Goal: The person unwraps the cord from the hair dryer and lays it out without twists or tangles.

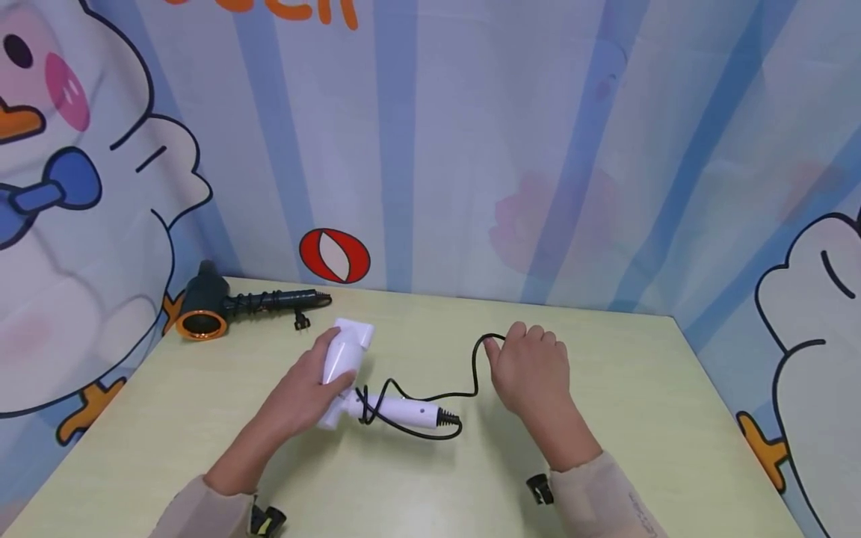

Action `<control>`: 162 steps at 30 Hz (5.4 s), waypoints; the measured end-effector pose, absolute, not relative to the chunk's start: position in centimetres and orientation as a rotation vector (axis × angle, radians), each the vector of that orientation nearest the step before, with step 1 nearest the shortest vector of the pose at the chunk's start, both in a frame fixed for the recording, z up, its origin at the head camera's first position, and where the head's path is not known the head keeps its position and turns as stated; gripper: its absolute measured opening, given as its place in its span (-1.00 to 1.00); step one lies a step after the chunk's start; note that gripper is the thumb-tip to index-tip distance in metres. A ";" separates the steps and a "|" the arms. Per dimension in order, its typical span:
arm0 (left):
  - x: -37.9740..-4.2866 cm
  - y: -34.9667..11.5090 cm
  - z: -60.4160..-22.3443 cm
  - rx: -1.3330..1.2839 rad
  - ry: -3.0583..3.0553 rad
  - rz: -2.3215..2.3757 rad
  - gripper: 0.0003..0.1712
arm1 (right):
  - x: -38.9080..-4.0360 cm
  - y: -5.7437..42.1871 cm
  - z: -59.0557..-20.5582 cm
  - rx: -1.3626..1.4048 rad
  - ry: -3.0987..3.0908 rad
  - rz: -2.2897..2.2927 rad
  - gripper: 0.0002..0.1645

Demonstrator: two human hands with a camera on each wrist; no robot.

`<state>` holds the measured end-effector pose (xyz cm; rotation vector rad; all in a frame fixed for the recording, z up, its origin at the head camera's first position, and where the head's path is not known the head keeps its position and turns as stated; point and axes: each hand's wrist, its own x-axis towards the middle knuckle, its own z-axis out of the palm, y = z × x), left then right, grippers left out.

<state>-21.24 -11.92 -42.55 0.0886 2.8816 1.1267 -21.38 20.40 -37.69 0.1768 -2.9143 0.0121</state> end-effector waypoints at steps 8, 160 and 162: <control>-21.4 -11.9 -42.7 0.081 2.881 1.127 -0.06 | -21.0 20.3 -36.6 0.181 -2.878 0.047 -0.44; -23.0 -13.6 -43.9 -0.159 2.791 1.183 -0.06 | -18.1 35.5 -44.1 0.592 -2.984 0.080 -0.72; -23.0 -13.6 -43.8 -0.163 2.779 1.192 -0.06 | -18.4 35.8 -44.3 0.575 -3.007 0.085 -0.73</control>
